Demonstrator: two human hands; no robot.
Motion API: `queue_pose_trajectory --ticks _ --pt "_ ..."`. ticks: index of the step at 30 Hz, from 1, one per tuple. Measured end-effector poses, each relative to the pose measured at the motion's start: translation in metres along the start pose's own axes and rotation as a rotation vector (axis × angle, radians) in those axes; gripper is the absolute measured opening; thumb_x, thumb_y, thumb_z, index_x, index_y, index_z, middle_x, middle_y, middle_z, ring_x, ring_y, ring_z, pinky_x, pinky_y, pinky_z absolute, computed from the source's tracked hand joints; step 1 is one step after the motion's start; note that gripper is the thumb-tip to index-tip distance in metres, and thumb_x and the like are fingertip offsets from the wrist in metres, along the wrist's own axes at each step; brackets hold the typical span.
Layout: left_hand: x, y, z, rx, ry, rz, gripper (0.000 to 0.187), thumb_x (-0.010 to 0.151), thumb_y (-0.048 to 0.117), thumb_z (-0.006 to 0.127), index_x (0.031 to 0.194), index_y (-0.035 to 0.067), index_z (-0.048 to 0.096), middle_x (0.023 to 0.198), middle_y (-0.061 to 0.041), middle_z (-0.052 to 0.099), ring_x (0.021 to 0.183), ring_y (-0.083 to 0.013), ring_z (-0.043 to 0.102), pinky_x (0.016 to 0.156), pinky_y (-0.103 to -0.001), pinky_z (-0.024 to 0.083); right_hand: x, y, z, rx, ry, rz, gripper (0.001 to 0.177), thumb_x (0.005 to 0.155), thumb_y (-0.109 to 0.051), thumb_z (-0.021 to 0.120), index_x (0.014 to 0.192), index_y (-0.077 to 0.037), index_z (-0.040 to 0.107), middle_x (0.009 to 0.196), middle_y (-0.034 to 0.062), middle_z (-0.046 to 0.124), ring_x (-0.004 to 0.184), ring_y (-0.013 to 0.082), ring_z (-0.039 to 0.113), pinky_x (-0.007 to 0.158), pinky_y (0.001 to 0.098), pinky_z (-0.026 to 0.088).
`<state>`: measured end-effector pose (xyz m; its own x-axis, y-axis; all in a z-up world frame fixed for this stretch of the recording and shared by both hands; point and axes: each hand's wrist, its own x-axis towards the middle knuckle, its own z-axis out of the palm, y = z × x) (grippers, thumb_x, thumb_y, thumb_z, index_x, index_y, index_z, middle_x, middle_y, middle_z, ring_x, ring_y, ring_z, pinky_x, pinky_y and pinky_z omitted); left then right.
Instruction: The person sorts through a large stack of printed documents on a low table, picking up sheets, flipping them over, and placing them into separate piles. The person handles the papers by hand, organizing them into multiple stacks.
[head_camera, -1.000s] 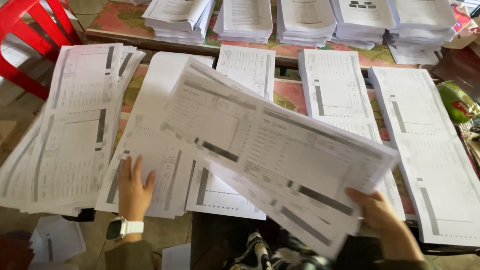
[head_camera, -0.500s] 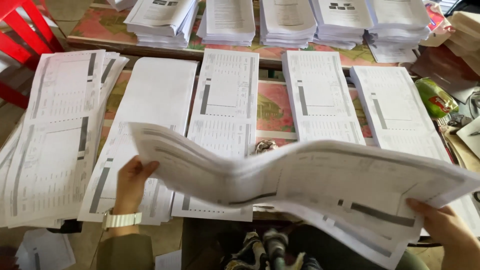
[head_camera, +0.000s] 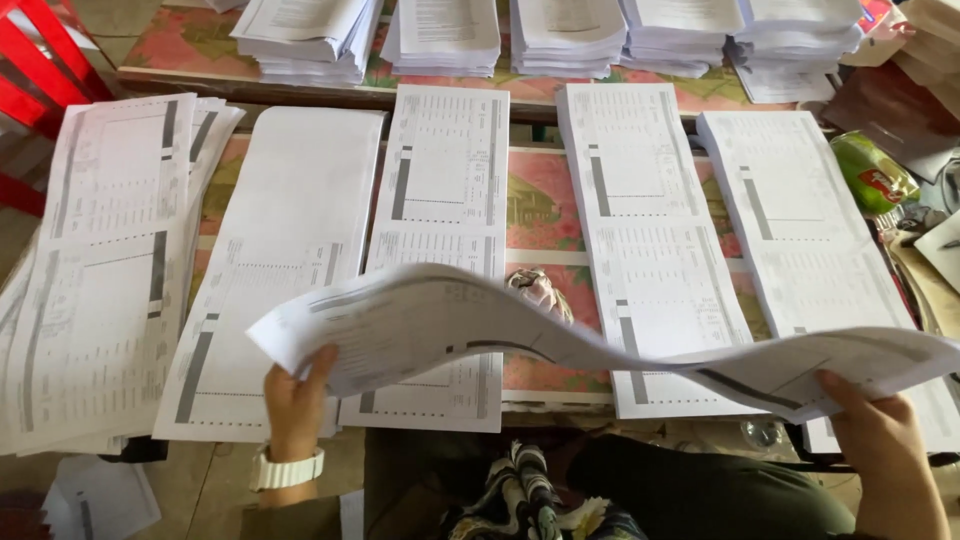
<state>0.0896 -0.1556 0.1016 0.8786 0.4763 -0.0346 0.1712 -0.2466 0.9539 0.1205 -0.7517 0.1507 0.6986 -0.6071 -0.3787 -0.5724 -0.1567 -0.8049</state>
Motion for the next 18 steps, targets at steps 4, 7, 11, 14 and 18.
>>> queue_pose_trajectory --ticks 4,7,11,14,18 --pt "-0.003 -0.006 0.0 -0.204 -0.031 -0.056 0.057 0.067 0.021 0.074 0.12 0.01 0.057 0.109 -0.01 0.068 0.105 -0.0296 0.065 0.088 -0.042 0.058 -0.005 0.006 0.009 0.169 -0.118 -0.111 0.044 0.086 -0.013 0.061 0.124 0.005 0.05 0.104 0.0173 0.054 0.087 0.0251 0.047 0.077 0.0313 0.038" --pt "-0.003 -0.003 0.009 -0.237 -0.093 -0.121 0.065 0.062 0.023 0.075 0.123 0.012 0.057 0.113 -0.01 0.069 0.108 -0.0284 0.065 0.084 -0.042 0.061 0.003 0.016 0.016 0.215 -0.161 -0.107 0.042 0.084 -0.003 0.058 0.122 0.01 0.048 0.111 0.0243 0.053 0.098 0.0342 0.049 0.086 0.04 0.041" --pt "-0.004 0.01 -0.001 -0.228 -0.002 -0.038 0.065 0.063 0.022 0.074 0.123 0.006 0.054 0.117 -0.013 0.066 0.109 -0.0295 0.064 0.086 -0.042 0.058 0.016 0.02 -0.002 0.063 -0.039 -0.07 0.027 0.086 -0.021 0.069 0.081 -0.001 0.051 0.052 0.0055 0.031 0.04 0.016 0.024 0.034 0.0312 0.017" --pt "-0.007 0.013 0.001 -0.271 -0.114 -0.104 0.084 0.055 0.028 0.076 0.131 0.011 0.045 0.118 -0.012 0.065 0.108 -0.0301 0.065 0.087 -0.047 0.059 -0.005 0.007 0.015 0.093 -0.051 -0.11 0.04 0.086 -0.003 0.062 0.121 0.014 0.053 0.11 0.027 0.058 0.097 0.037 0.055 0.087 0.038 0.042" --pt "-0.009 0.009 0.01 -0.089 -0.123 -0.07 0.076 0.067 0.041 0.068 0.132 0.01 0.043 0.125 -0.009 0.06 0.116 -0.0266 0.059 0.093 -0.039 0.052 -0.073 -0.059 0.044 -0.126 -0.113 0.009 0.054 0.083 -0.007 0.058 0.135 0.004 0.048 0.128 0.0231 0.053 0.117 0.0373 0.047 0.105 0.0451 0.034"
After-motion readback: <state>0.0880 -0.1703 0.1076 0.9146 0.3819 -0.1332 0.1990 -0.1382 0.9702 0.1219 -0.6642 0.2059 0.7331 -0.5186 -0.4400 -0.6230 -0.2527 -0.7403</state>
